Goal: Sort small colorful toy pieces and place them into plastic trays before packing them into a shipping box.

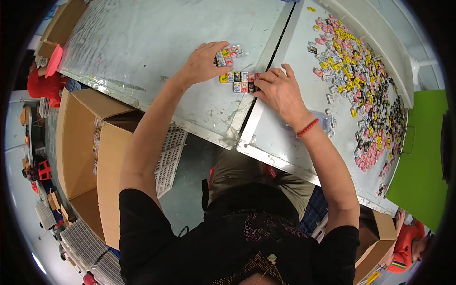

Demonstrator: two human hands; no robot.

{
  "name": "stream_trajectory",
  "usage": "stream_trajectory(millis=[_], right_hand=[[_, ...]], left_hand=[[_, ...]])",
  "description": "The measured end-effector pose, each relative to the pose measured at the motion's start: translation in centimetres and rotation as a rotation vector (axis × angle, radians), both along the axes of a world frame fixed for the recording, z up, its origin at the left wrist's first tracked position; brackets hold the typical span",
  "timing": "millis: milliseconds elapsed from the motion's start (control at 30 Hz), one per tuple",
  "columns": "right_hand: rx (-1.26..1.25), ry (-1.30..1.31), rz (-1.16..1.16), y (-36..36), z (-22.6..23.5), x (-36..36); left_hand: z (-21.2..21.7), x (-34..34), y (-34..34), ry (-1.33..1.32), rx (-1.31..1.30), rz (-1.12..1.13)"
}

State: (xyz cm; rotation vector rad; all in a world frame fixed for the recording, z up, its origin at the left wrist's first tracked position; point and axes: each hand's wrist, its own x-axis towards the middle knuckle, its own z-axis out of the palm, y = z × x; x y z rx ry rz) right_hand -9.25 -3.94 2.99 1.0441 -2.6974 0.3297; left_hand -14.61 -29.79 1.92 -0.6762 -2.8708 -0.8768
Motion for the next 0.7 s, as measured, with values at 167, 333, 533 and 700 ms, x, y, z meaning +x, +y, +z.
stream_trajectory(millis=[167,333,533,700], right_hand=[[0.084,-0.01,0.027,-0.38,0.71,-0.03],[0.071,-0.008,0.08,-0.25,0.66,-0.21],[0.053,0.037,0.091,-0.2,0.15,-0.48],[0.066,0.004,0.095,-0.09,0.35,-0.66]], left_hand=[[-0.2,0.06,-0.07,0.018,-0.002,-0.004],[-0.37,0.07,-0.04,0.057,-0.005,-0.013],[-0.5,0.15,0.02,0.062,-0.008,-0.006],[-0.78,-0.01,-0.17,0.09,-0.01,-0.02]])
